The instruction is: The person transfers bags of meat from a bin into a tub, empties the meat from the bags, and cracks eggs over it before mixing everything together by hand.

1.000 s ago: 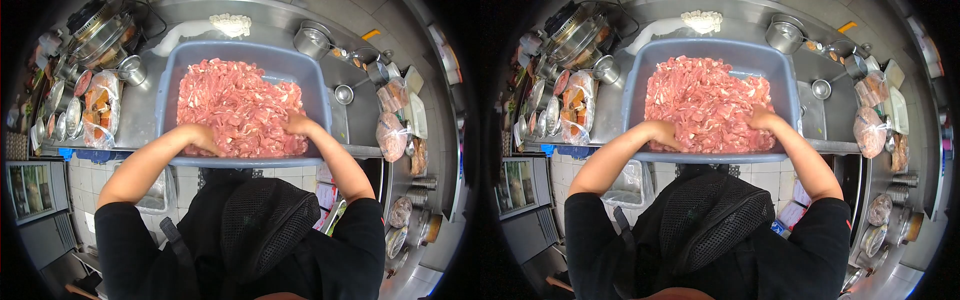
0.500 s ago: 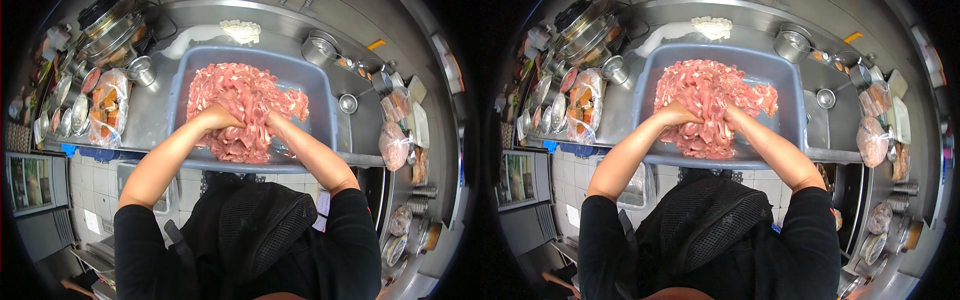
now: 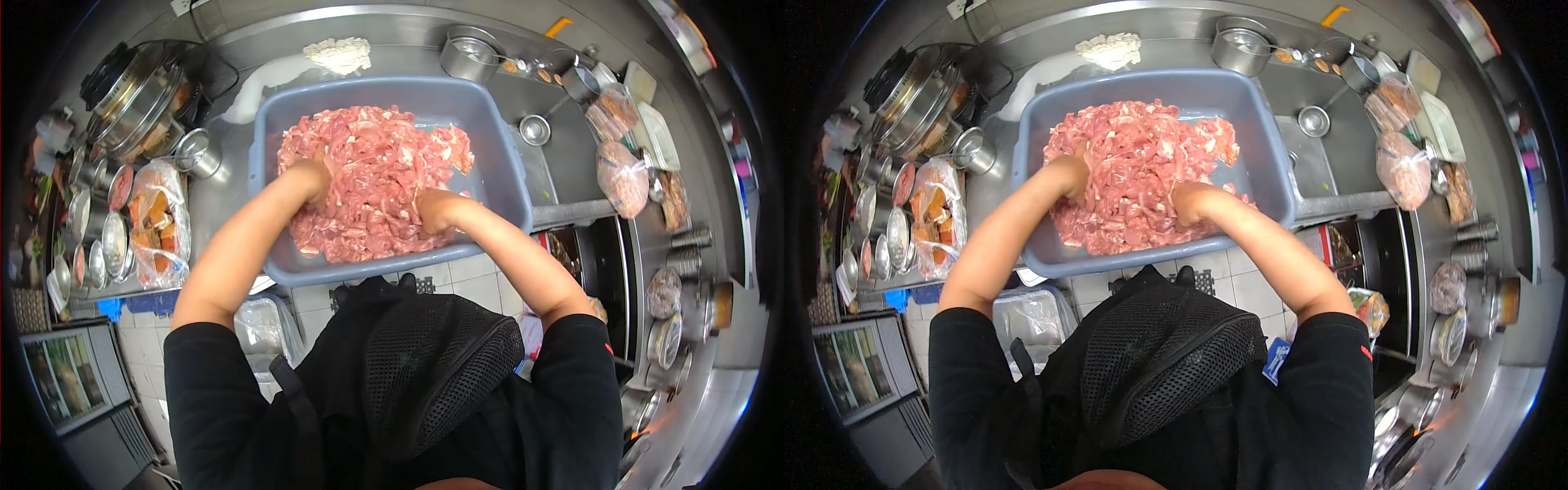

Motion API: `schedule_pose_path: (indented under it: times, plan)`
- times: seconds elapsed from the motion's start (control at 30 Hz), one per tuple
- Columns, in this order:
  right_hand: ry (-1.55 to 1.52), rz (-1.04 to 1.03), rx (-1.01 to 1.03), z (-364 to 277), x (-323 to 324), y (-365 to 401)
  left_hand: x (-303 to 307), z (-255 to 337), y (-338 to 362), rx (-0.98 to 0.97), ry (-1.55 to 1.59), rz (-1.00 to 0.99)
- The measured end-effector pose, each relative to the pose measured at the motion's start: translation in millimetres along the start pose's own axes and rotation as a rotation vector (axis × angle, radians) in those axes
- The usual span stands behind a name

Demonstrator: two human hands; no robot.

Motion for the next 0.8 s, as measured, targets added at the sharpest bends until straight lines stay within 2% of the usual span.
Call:
schedule_pose_path:
  times: [0.03, 0.07, 0.1, 0.13, 0.2, 0.27, 0.3, 0.37, 0.4, 0.47, 0.53, 0.6, 0.67, 0.7, 0.73, 0.8]
  plan:
    - [-0.008, 0.003, -0.019, 4.3, -2.0, -3.5, 0.0, 4.7, -1.6, 0.052, -0.002, -0.012]
    - [0.028, -0.078, -0.084, 16.2, -6.3, -10.0, 2.2, 8.7, -0.9, 0.108, 0.000, -0.018]
    - [0.061, -0.163, -0.149, 21.1, -7.0, -7.2, 3.3, 13.3, -1.1, 0.093, -0.007, -0.008]
    - [0.057, -0.158, -0.166, 21.3, -0.9, -3.5, 7.1, 16.8, -1.8, 0.084, 0.018, 0.015]
    - [0.119, -0.097, -0.211, 24.7, 28.5, 8.5, 22.4, 19.7, 3.0, 0.072, 0.039, 0.049]
    - [0.006, 0.070, -0.160, 18.3, 74.3, 33.9, 43.7, 38.5, 31.4, -0.154, 0.042, 0.002]
    - [-0.061, 0.177, -0.139, 23.5, 93.9, 46.8, 46.9, 35.8, 38.9, -0.155, 0.036, -0.001]
    - [-0.046, 0.395, -0.142, 32.5, 139.4, 72.3, 73.1, 32.6, 53.3, -0.209, 0.281, 0.186]
    - [-0.110, 0.474, -0.147, 37.5, 156.9, 85.0, 79.6, 32.6, 64.5, -0.208, 0.274, 0.185]
    - [-0.210, 0.665, -0.098, 40.9, 182.9, 109.7, 131.5, 31.9, 101.6, -0.236, 0.478, 0.568]
    - [-0.276, 0.665, -0.131, 56.5, 177.0, 112.8, 149.4, 41.4, 118.3, -0.170, 0.530, 0.511]
    - [-0.287, 0.620, -0.145, 71.6, 157.7, 105.4, 132.2, 52.0, 110.4, -0.090, 0.588, 0.447]
    - [-0.124, 0.889, 0.080, 87.2, 128.2, 102.0, 118.7, 49.7, 105.5, -0.179, 0.677, 0.845]
    - [-0.201, 0.908, 0.118, 96.7, 123.0, 110.9, 123.1, 55.5, 120.0, -0.236, 0.729, 0.986]
    - [-0.204, 0.904, 0.144, 107.0, 115.3, 114.9, 114.1, 58.0, 124.2, -0.207, 0.728, 0.987]
    - [-0.278, 1.212, -0.127, 167.0, 109.4, 139.3, 75.4, 28.3, 136.2, 0.201, 0.889, 0.985]
Point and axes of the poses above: each hand's wrist, its own y-axis away from the middle knuckle, its own x-axis out of the back of the hand, z = x × y, the point moved 10 cm from there along -y, towards the middle knuckle, and after that the axes turned 7 degrees about z, right-handed, at the moved point
